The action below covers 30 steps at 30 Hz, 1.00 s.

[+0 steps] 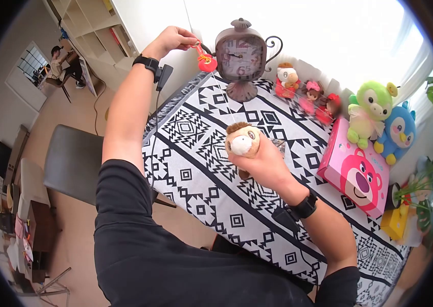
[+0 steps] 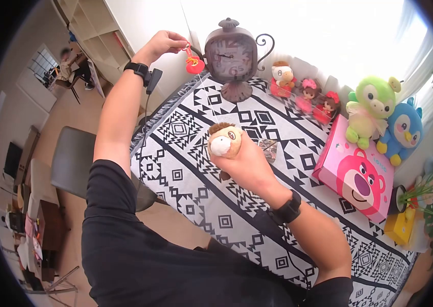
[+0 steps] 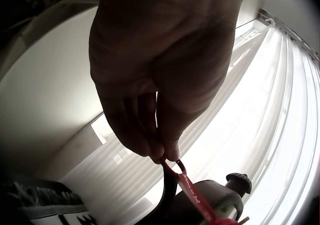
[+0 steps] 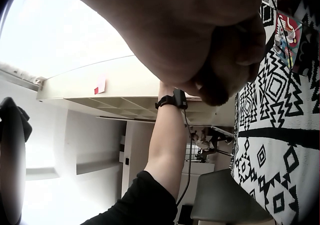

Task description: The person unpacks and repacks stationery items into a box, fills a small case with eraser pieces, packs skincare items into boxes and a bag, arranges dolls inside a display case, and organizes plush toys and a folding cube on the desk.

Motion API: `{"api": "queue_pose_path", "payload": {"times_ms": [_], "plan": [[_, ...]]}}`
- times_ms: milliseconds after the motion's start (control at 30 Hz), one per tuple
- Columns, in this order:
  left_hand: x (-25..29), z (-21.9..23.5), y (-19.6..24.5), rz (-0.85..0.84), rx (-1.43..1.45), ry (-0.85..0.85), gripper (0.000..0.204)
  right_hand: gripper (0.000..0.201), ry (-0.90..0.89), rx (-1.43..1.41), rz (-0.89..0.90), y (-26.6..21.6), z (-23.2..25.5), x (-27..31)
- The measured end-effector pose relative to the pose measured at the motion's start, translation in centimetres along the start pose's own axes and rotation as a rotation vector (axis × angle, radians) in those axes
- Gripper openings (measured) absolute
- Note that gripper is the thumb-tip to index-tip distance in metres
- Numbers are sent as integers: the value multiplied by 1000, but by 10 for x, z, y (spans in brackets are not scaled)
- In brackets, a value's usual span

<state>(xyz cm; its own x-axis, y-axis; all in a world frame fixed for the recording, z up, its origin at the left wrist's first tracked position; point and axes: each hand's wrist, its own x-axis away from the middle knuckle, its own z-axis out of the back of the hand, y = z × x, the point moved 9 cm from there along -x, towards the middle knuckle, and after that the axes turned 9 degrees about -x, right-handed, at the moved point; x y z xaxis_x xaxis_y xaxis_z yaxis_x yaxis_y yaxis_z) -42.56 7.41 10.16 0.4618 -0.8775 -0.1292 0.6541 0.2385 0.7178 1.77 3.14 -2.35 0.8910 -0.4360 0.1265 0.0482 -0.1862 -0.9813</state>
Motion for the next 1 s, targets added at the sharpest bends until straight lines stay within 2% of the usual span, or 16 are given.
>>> {"api": "queue_pose_path", "payload": {"times_ms": [67,333,433,533,600,633,667,767,833,900,1000], "plan": [[-2,-1,-4,9,-6,-20,33,52,16,27,-43,1,2,-3],[-23,-20,-20,-13,123,-129,29,50,12,104,10,12,-1,-28],[-36,-32,-32,-16,220,-186,30,51,-1,48,29,13,-3,-37],[-40,-48,-47,-9,339,-242,29,57,52,182,71,16,4,-49],[-41,-58,-54,-8,482,-204,30,83,118,391,151,3,9,-56],[-37,-69,-61,-3,481,-208,30,105,96,407,122,4,7,-60],[-23,-81,-60,23,544,-181,29,121,171,562,135,12,15,-66],[-11,-108,-95,104,571,-144,32,123,193,561,101,8,23,-65],[14,-128,-97,104,583,-150,33,113,229,609,141,3,29,-57],[35,-145,-112,254,672,-143,40,109,225,625,156,-1,32,-47],[56,-158,-116,300,768,-139,46,101,230,659,235,-8,33,-33]]}}
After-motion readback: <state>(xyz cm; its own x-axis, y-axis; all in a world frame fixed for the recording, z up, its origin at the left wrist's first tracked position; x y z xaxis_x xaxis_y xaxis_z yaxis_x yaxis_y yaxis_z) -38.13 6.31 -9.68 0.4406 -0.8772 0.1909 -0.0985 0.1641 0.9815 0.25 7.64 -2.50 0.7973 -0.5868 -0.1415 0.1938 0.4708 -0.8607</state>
